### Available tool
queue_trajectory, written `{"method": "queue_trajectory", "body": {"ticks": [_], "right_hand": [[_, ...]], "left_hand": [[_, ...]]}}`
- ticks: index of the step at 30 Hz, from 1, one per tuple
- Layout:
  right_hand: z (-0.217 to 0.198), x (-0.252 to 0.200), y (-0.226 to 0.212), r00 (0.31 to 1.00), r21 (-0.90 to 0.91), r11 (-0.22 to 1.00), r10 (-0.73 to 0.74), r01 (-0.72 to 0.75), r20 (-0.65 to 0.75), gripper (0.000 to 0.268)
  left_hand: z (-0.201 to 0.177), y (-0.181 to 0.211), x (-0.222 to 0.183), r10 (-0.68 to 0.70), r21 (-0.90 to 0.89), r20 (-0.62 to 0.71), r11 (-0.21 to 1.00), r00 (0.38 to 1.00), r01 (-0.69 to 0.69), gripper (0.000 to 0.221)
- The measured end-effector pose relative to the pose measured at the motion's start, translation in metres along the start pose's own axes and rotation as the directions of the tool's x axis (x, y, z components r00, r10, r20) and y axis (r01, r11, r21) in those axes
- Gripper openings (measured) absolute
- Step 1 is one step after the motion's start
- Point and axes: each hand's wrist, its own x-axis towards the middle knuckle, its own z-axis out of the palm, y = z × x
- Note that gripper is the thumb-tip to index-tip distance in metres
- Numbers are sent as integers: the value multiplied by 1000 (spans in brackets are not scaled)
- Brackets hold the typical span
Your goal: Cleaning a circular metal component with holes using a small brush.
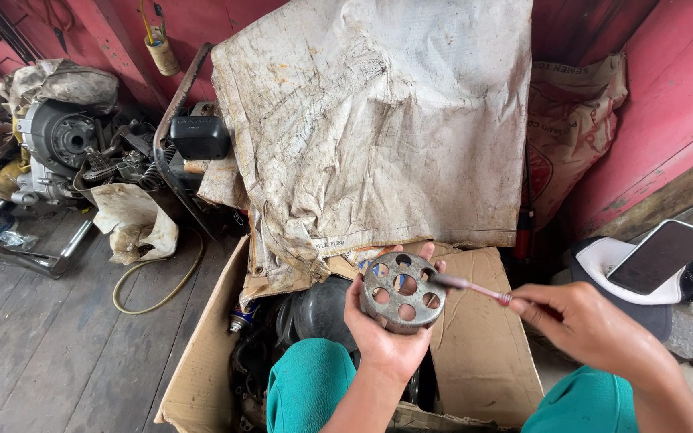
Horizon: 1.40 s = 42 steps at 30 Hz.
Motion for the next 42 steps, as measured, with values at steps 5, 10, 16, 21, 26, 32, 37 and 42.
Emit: {"method": "queue_trajectory", "body": {"ticks": [5,10,16,21,26,32,37,42], "right_hand": [[0,-5,0,996,52,998,-48,44,74,27],[-5,-7,0,996,-48,995,89,-88,12,27],[-6,-21,-8,997,48,997,66,-68,32,25],[-2,-45,-22,993,304,946,-117,115,-10,52],[-46,-48,-93,828,673,716,-482,185,285,104],[-58,-36,-113,558,740,601,-740,300,375,43],[-58,-38,-117,610,770,606,-692,201,386,47],[-59,-37,-118,653,792,604,-637,92,410,56]], "left_hand": [[10,-5,-7,-27,12,-48,1000,999,27,57],[15,-11,-7,-27,-2,-104,1000,994,27,58],[5,-12,-1,-47,9,-47,999,998,47,61],[-13,-10,14,-75,5,43,997,996,75,61],[-18,-16,20,-22,89,2,996,1000,21,61],[-21,-15,21,-31,128,25,991,999,27,62],[-25,-12,21,-30,94,73,995,997,23,64],[-25,-11,20,-34,77,116,997,993,25,64]]}}
